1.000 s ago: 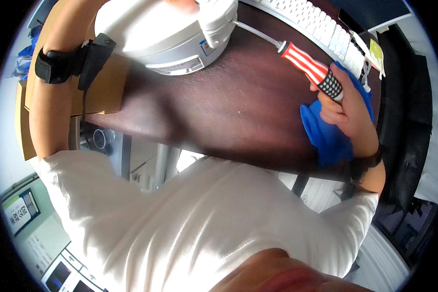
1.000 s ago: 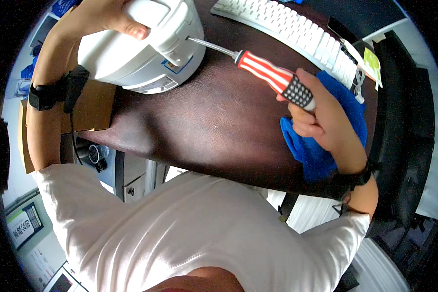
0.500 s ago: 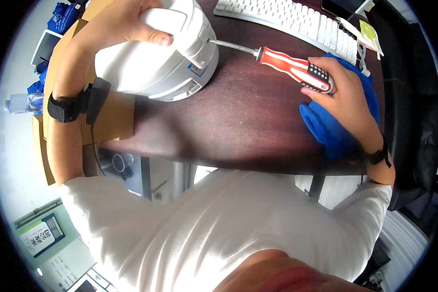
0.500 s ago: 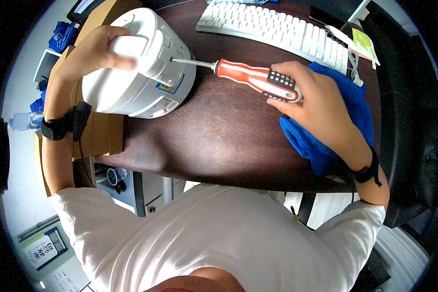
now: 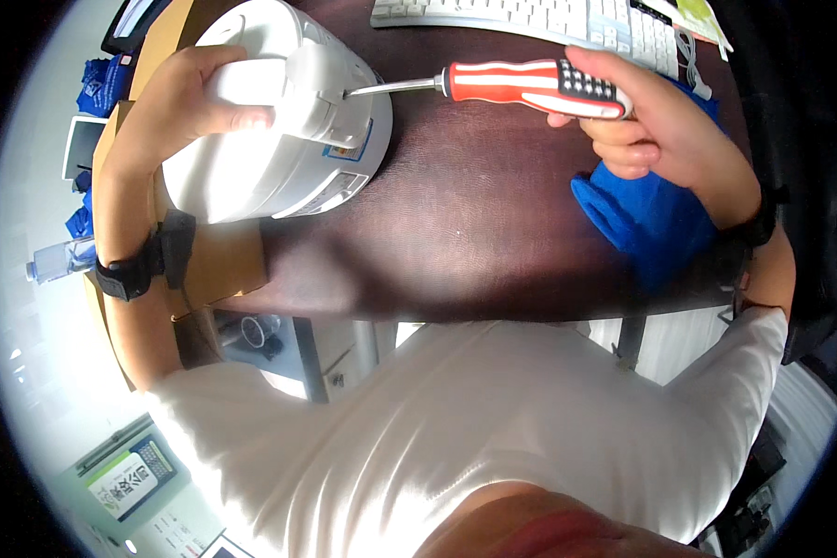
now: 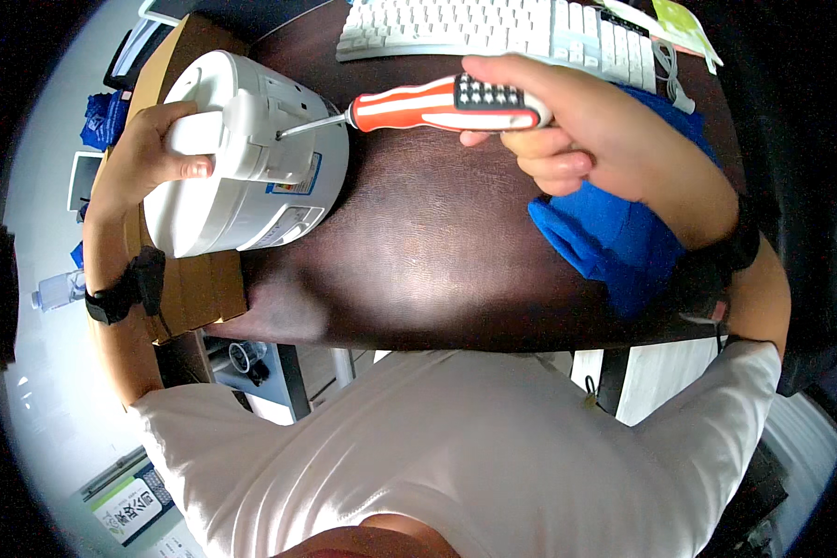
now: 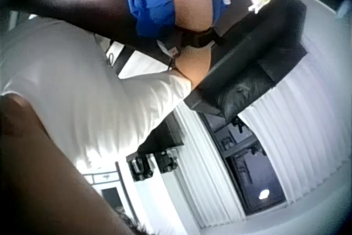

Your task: The person uses a screwdriver to remove screws from the bottom of a white rice cooker. They lift the lid to briefly reveal the interior, then continue unscrewing and removing additional screws from the base.

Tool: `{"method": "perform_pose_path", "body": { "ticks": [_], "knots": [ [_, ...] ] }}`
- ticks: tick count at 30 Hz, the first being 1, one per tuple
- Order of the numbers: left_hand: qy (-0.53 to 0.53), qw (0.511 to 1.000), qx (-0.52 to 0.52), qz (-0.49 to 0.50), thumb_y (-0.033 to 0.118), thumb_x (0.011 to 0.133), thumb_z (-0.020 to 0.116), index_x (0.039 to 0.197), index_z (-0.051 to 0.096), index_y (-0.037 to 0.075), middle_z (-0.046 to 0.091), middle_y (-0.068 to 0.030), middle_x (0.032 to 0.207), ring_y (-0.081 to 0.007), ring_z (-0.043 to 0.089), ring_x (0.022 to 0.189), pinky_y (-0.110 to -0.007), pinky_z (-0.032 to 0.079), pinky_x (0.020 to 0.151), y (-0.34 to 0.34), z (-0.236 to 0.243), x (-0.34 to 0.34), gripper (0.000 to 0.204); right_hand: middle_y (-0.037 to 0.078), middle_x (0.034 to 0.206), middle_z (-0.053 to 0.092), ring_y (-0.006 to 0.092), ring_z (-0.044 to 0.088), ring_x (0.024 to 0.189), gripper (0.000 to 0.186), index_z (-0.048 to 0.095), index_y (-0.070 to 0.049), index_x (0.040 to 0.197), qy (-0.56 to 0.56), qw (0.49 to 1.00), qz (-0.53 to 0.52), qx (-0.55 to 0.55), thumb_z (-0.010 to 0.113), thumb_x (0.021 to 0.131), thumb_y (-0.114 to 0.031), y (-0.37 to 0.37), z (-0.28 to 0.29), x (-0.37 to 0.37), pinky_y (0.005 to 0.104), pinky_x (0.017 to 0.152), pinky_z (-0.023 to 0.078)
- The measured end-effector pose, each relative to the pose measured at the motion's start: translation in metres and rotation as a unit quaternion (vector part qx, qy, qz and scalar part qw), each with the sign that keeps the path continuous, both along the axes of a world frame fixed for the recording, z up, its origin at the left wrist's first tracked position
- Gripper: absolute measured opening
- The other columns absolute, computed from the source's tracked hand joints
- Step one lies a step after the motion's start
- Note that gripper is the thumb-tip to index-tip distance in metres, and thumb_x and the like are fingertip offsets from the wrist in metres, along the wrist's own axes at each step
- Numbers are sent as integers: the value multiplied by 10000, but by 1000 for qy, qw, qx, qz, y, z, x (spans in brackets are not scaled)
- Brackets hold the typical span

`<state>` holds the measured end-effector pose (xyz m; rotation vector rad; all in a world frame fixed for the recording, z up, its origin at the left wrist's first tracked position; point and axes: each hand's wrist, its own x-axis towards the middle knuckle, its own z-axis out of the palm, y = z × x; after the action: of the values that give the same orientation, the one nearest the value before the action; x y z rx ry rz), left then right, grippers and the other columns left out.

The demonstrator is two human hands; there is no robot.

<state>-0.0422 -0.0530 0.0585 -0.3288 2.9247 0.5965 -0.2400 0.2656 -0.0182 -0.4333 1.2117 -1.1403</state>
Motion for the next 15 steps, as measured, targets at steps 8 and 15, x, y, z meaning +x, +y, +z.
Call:
{"method": "perform_pose_path", "body": {
  "ticks": [8,15],
  "knots": [
    [-3,999,36,0,523,528,825,905,644,-24,639,-95,772,-170,610,703,-270,472,660,5,-2,-4,689,-6,586,458,95,428,417,298,520,-26,936,272,960,-4,-73,639,853,-286,20,-5,16,220,400,364],
    [5,999,34,-3,545,510,825,912,647,-18,643,-102,775,-183,619,711,-286,482,655,3,-3,-4,714,152,863,629,261,653,771,422,508,-15,1058,645,718,-59,-255,742,741,-165,23,-24,16,312,669,505]
  ]
}}
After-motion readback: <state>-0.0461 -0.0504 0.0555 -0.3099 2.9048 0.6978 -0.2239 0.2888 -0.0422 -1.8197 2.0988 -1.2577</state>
